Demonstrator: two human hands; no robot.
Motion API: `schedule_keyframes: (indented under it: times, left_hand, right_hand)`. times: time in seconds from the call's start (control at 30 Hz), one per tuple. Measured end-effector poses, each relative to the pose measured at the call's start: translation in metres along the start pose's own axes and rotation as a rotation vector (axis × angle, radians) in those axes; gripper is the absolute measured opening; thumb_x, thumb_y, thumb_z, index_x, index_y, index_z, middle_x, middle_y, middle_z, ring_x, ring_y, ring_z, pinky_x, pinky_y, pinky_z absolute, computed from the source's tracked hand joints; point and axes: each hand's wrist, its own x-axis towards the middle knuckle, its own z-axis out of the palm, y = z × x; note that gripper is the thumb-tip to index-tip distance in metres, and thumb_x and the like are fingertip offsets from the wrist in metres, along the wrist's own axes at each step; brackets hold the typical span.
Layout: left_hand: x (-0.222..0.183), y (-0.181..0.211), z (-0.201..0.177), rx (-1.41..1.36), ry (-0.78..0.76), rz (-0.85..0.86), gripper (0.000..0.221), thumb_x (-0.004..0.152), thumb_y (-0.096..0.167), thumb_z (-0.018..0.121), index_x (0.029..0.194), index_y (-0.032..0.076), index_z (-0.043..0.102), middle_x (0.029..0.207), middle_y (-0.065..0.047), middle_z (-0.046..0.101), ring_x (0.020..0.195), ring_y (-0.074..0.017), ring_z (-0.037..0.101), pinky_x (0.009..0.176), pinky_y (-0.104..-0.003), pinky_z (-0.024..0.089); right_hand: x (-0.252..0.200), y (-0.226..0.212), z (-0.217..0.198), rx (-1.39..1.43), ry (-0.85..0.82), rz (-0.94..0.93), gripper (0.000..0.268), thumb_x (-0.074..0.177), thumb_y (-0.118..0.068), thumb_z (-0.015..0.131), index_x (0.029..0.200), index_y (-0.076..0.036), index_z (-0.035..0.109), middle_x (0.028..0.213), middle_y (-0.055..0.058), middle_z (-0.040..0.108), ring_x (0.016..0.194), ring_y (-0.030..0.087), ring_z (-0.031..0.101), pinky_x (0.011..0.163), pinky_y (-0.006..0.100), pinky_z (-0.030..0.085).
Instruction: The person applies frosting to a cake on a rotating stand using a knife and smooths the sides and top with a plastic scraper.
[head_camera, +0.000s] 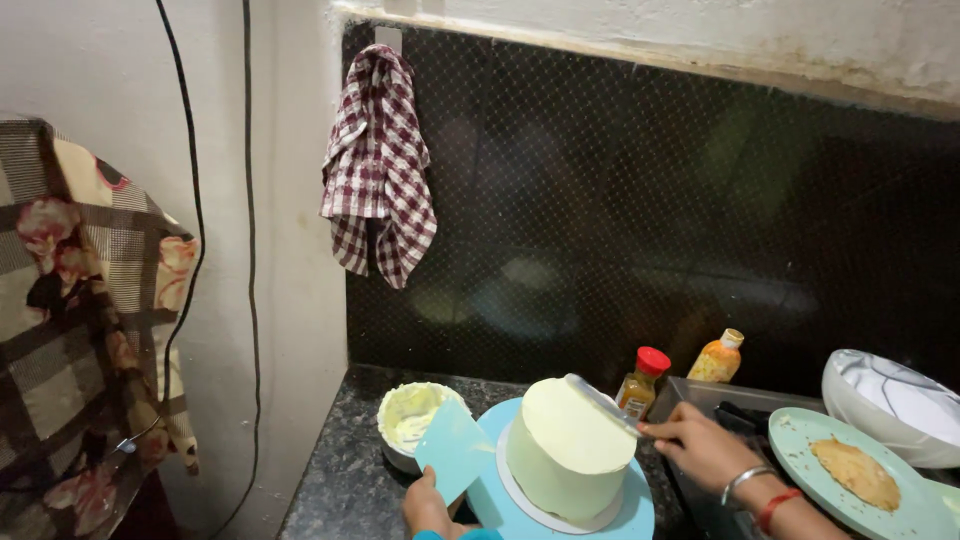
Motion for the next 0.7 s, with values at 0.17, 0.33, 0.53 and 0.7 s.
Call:
schedule_keyframes:
  times: [0.17, 0.33, 0.53, 0.7]
  left_hand:
    - [0.061, -0.013, -0.007, 0.008, 0.0, 0.025, 0.044, 0.112, 0.032, 0.04, 0.147, 0.008, 0.053, 0.135, -0.016, 0.061, 0.125, -0.0408, 0.06, 0.095, -0.074, 0.048]
    - [0.07, -0.014, -0.016, 0.004, -0.032, 0.038, 0.047, 0.11, 0.037, 0.041, 0.147, 0.01, 0.051, 0.138, -0.017, 0.059, 0.127, -0.043, 0.056, 0.102, -0.076, 0.04]
    - [0.02, -0.007, -0.017, -0.001, -0.104, 0.009, 0.051, 0.109, 0.041, 0.04, 0.151, 0.012, 0.046, 0.144, -0.017, 0.053, 0.131, -0.0415, 0.051, 0.109, -0.083, 0.028]
    - [0.03, -0.016, -0.026, -0.016, -0.038, -0.007, 0.045, 0.108, 0.038, 0.044, 0.144, 0.013, 0.051, 0.137, -0.014, 0.052, 0.127, -0.0363, 0.048, 0.106, -0.079, 0.031]
  right_hand:
    - [-0.026, 0.001, 0.015, 0.227, -0.155, -0.252, 0.05, 0.093, -0.033, 0.06, 0.141, -0.041, 0.07, 0.113, -0.002, 0.059, 0.104, 0.01, 0.064, 0.097, 0.029, 0.054]
    - [-0.024, 0.015, 0.009, 0.253, -0.003, -0.077, 0.044, 0.096, -0.035, 0.058, 0.138, -0.038, 0.07, 0.111, -0.001, 0.061, 0.103, 0.01, 0.065, 0.098, 0.029, 0.054]
    - [-0.033, 0.001, 0.011, -0.007, 0.002, 0.075, 0.041, 0.1, -0.036, 0.055, 0.14, -0.037, 0.064, 0.113, -0.004, 0.057, 0.102, 0.01, 0.065, 0.097, 0.029, 0.054]
    - [-0.04, -0.004, 0.021, 0.358, -0.112, -0.167, 0.043, 0.094, -0.03, 0.061, 0.135, -0.033, 0.072, 0.106, -0.003, 0.062, 0.101, 0.01, 0.064, 0.094, 0.027, 0.054]
